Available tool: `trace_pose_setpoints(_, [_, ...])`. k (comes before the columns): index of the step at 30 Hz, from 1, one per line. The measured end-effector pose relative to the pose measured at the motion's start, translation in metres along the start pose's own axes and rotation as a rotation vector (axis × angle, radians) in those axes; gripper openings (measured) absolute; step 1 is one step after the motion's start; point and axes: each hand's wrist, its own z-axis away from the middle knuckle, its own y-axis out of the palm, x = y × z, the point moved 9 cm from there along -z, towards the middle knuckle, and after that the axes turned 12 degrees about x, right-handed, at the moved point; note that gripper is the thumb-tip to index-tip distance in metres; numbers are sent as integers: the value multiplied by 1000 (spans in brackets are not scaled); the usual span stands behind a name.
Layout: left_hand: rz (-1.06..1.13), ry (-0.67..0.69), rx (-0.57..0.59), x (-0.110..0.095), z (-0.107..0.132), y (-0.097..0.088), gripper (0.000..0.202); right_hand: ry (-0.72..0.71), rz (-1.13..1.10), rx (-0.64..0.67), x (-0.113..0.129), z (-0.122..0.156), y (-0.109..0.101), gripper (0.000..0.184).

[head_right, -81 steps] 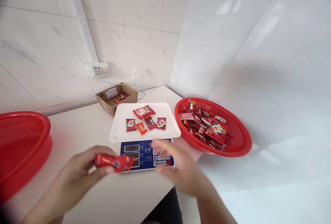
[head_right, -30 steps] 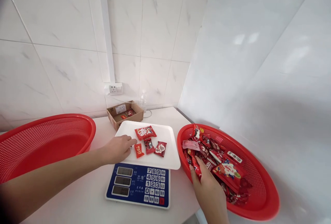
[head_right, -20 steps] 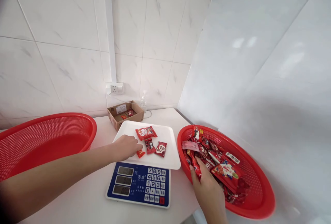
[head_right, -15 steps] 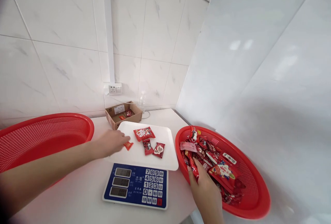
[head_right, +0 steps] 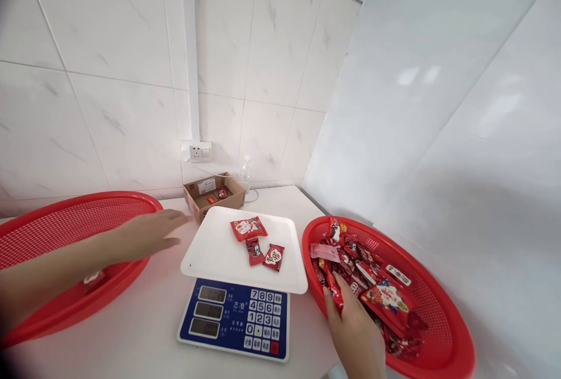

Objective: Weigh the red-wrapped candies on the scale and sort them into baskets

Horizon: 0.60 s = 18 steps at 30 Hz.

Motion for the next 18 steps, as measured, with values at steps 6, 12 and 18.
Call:
trace_pose_setpoints(6, [56,389,155,-110,-75,20,80,-27,5,-18,4,3,-2,56])
trace_pose_setpoints(12, [43,470,259,-127,-113,30,51,-45,3,-14,4,4,0,57])
trace_pose_setpoints(18, [13,419,130,-109,-112,31,36,0,-13,-27,2,4,-1,55])
